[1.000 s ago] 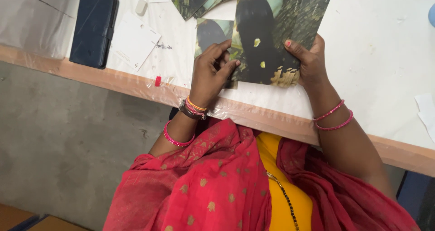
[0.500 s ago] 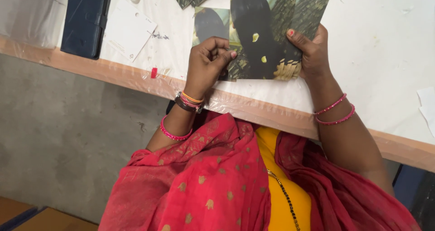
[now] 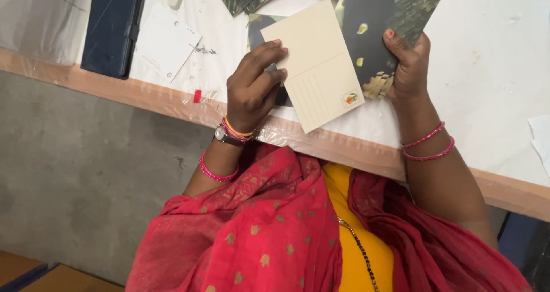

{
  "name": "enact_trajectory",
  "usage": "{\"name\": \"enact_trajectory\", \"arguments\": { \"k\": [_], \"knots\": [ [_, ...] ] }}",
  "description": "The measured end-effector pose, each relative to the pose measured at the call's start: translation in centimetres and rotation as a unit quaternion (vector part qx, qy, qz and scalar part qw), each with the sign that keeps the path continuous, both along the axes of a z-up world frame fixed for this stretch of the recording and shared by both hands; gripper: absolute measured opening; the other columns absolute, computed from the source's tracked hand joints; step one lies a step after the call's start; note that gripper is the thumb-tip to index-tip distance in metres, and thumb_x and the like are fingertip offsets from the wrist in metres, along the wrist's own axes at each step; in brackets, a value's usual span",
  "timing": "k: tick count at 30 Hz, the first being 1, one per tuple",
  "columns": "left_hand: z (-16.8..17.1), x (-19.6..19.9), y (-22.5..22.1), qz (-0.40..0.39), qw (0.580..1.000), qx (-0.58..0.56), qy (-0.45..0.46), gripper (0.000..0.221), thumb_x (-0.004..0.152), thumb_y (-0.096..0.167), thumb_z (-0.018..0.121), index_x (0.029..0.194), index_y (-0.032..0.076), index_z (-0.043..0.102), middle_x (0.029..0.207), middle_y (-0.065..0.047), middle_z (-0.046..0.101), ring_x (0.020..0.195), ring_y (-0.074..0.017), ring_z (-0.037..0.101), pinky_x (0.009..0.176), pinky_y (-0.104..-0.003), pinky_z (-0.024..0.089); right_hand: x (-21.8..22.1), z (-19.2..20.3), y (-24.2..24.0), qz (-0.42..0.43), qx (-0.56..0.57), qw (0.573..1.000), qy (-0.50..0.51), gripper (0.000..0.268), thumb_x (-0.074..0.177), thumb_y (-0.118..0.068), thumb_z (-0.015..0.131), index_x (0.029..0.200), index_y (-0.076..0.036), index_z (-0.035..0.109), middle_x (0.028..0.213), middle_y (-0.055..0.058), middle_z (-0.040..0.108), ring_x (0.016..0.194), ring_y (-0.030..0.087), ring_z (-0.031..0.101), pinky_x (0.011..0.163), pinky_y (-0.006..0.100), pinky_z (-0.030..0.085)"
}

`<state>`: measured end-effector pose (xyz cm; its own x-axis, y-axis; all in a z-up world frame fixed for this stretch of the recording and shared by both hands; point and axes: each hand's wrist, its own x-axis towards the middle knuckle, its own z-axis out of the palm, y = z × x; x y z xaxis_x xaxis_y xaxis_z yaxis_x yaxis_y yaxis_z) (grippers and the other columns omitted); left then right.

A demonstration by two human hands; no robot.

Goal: The recorder sorts a stack of postcards on a table, checking the back and front of each card.

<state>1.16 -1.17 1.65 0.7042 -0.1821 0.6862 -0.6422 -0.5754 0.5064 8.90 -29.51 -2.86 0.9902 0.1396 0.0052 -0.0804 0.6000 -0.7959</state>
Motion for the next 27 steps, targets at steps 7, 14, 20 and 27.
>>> {"name": "enact_trajectory", "arguments": {
  "k": [7,14,20,27],
  "knots": [
    [-0.6,0.1,0.7,0.051,0.995,-0.076,0.028,0.016,0.086,-0.007,0.074,0.096,0.001,0.066,0.107,-0.012,0.07,0.107,-0.0279,0.066,0.092,-0.037,0.056,0.4,-0.6,-0.5,-0.006,-0.004,1.0,-0.01,0.025,0.104,-0.006,0.068,0.123,0.005,0.058,0.11,0.016,0.07,0.097,0.023,0.074,0.09,0.036,0.065],
    [-4.6,0.7,4.4,0.026,0.824,-0.435,0.363,0.013,0.095,0.005,0.074,0.104,-0.002,0.068,0.077,0.0,0.067,0.058,-0.0036,0.056,0.051,-0.021,0.046,2.6,-4.4,-4.4,-0.102,0.039,0.994,-0.008,0.017,0.105,-0.012,0.063,0.11,0.004,0.065,0.111,0.015,0.071,0.102,0.027,0.073,0.092,0.037,0.062],
    [-6.5,0.2,6.4,0.049,0.817,-0.392,0.419,0.01,0.095,0.004,0.073,0.102,-0.003,0.07,0.071,0.002,0.063,0.056,-0.0036,0.052,0.051,-0.021,0.042,3.3,-3.6,-5.9,-0.085,0.072,0.993,-0.045,0.024,0.1,-0.02,0.054,0.106,0.001,0.065,0.107,0.015,0.068,0.099,0.024,0.07,0.092,0.035,0.06],
    [-5.7,-0.1,7.1,0.215,0.927,-0.06,0.301,0.015,0.089,0.011,0.079,0.095,-0.003,0.076,0.069,-0.003,0.068,0.059,-0.0082,0.065,0.056,-0.025,0.05,3.2,-4.5,-6.2,-0.057,0.034,0.995,-0.078,0.021,0.113,-0.018,0.055,0.111,0.0,0.065,0.113,0.013,0.069,0.104,0.022,0.07,0.097,0.034,0.061]
  ]
}}
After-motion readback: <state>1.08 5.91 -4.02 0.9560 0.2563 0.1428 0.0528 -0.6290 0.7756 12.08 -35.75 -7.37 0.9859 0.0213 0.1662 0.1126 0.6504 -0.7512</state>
